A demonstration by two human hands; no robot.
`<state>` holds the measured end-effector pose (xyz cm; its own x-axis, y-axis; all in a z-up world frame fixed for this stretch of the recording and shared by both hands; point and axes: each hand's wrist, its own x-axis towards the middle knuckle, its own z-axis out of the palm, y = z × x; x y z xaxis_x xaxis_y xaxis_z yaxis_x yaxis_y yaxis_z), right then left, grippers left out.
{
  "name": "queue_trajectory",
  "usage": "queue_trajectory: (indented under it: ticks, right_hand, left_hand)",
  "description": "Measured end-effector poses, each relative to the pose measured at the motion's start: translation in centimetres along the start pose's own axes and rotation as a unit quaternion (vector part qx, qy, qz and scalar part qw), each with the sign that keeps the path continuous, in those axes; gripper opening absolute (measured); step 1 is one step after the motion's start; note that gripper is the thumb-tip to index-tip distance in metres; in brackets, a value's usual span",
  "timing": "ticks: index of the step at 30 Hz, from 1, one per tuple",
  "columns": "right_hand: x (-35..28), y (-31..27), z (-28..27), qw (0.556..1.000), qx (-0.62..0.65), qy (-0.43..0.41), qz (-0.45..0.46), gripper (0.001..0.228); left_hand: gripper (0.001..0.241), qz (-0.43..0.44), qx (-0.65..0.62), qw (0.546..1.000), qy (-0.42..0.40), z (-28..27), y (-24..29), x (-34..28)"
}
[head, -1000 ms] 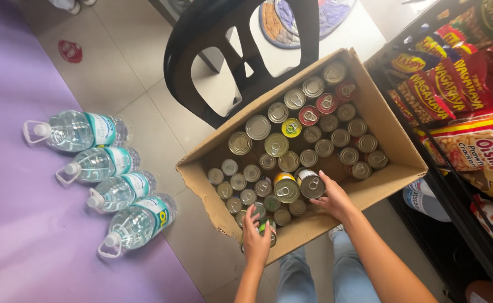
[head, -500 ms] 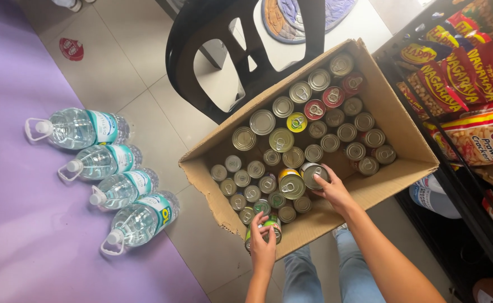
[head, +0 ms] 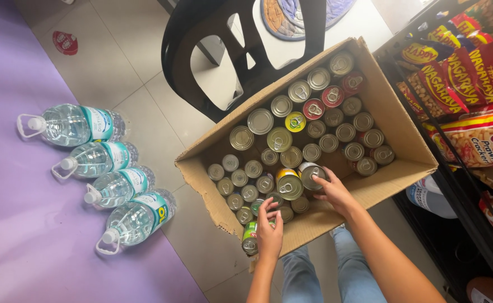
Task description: Organizing various canned goods from a shelf into a cardboard box on the floor.
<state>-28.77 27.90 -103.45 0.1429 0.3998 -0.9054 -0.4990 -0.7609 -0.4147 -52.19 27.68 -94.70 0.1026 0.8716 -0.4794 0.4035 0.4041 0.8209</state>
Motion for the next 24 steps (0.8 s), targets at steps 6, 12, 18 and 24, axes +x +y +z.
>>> queue_trajectory:
  ticks: [6,12,18,24]
  right_hand:
    - [1.2,2.3,-1.5,1.000,0.019,-0.002,-0.018,0.070]
    - [-1.5,5.4,-2.0,0.940,-0.165,0.155,-0.256,0.064]
    - [-11.7,4.0,-1.0,0.944,-0.073,0.071,-0.314,0.038]
    - [-28.3,-4.4,-4.0,0.915,-0.012,0.049,-0.399,0.030]
  left_hand:
    - [0.043,0.000,0.013,1.000,-0.006,-0.8,-0.2,-0.3]
    - [0.043,0.022,0.025,0.999,-0.007,-2.1,1.9,-1.8]
    - [0.043,0.135,-0.014,0.990,-0.044,-0.7,6.5,-4.5]
    - [0.038,0.295,-0.151,0.938,-0.105,10.9,5.8,-4.2]
